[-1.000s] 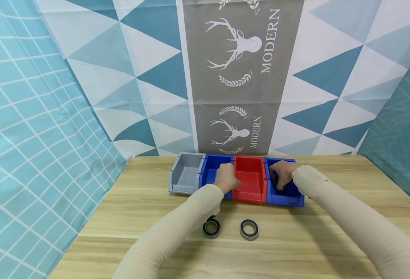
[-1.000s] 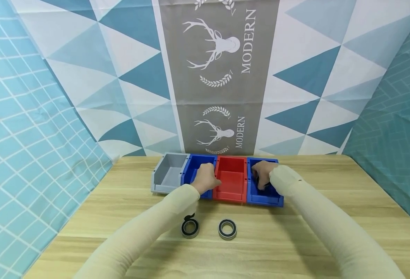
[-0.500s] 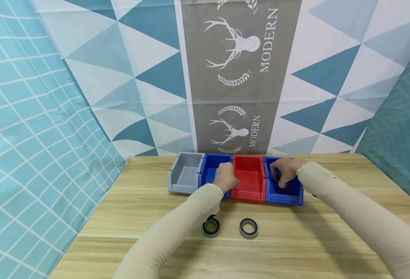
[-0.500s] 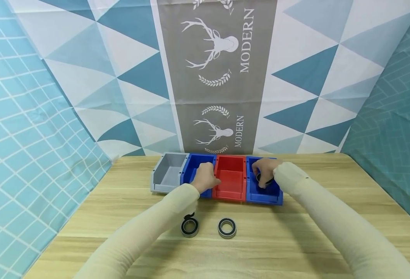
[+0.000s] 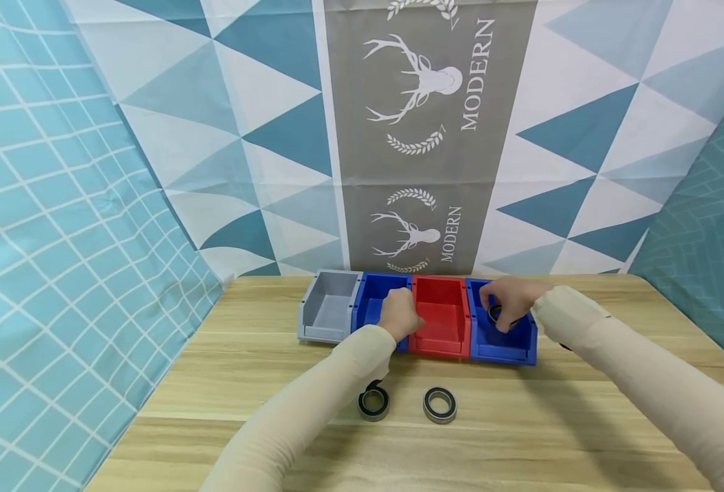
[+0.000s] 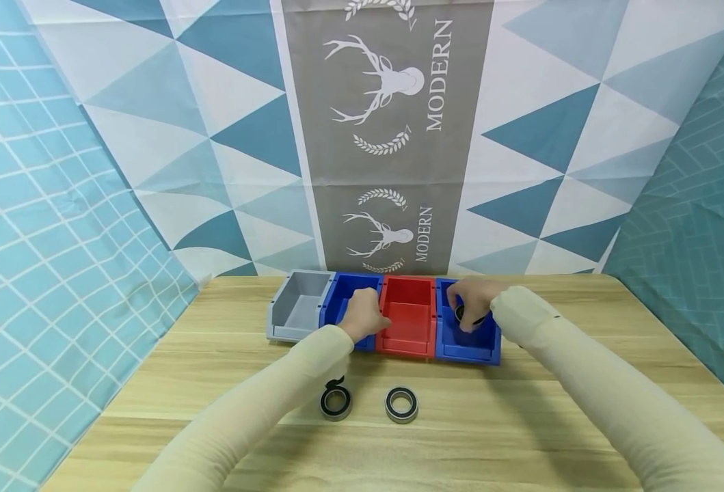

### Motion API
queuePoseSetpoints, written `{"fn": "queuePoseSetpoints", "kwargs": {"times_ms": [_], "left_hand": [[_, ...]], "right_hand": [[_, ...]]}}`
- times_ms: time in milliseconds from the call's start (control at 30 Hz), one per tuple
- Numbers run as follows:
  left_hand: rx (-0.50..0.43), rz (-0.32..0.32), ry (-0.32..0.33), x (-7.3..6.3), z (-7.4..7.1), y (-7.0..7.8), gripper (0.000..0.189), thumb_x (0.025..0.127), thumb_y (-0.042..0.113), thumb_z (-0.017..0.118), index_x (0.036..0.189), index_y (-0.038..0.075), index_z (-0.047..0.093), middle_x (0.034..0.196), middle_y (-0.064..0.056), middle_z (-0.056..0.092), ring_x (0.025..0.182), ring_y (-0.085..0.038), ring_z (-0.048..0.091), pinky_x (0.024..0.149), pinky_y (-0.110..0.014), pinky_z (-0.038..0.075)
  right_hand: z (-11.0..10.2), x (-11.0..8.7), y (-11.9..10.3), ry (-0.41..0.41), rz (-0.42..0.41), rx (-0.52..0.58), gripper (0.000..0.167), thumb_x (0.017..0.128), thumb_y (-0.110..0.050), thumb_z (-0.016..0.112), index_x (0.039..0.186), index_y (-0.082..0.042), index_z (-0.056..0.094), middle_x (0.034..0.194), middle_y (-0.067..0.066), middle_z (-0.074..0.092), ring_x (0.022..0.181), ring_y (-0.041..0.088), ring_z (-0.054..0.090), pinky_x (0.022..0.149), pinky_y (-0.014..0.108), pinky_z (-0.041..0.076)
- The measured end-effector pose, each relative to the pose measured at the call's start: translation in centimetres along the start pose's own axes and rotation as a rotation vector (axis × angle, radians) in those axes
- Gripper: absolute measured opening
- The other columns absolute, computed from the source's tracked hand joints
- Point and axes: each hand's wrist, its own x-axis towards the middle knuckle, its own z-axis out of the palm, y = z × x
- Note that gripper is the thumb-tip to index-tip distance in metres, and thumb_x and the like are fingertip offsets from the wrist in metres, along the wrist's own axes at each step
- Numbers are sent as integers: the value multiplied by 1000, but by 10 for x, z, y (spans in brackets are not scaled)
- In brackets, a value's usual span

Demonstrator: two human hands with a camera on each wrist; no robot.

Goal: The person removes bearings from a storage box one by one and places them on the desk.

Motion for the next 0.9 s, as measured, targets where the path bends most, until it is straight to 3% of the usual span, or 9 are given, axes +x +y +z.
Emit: {"fn": "queuePoseSetpoints", "kwargs": {"times_ms": [333,700,900], "left_hand": [[4,-19,3,1,1,0,22,78,10,78,95,-1,71,90,-11,74,67,-18,65,72,-34,60],[-12,-25,-4,1,1,-1,22,78,9,78,97,-1,71,91,-11,74,68,-18,65,73,-35,60],[-11,-22,0,2,1,-1,16,78,9,78,90,0,70,87,-11,73,65,-17,63,71,-34,60]], "right_hand": [[-4,-7,-8,-29,13,30,33,71,-10,76,97,-13,56,85,3,54,74,15,52,61,24,44],[-6,-17,-20,-60,9,42,30,71,-9,74,94,-15,55,78,1,54,64,11,52,57,22,43],[-6,-21,-24,-70,-25,50,29,71,-7,72,93,-15,55,74,0,51,60,11,47,55,22,39]]}}
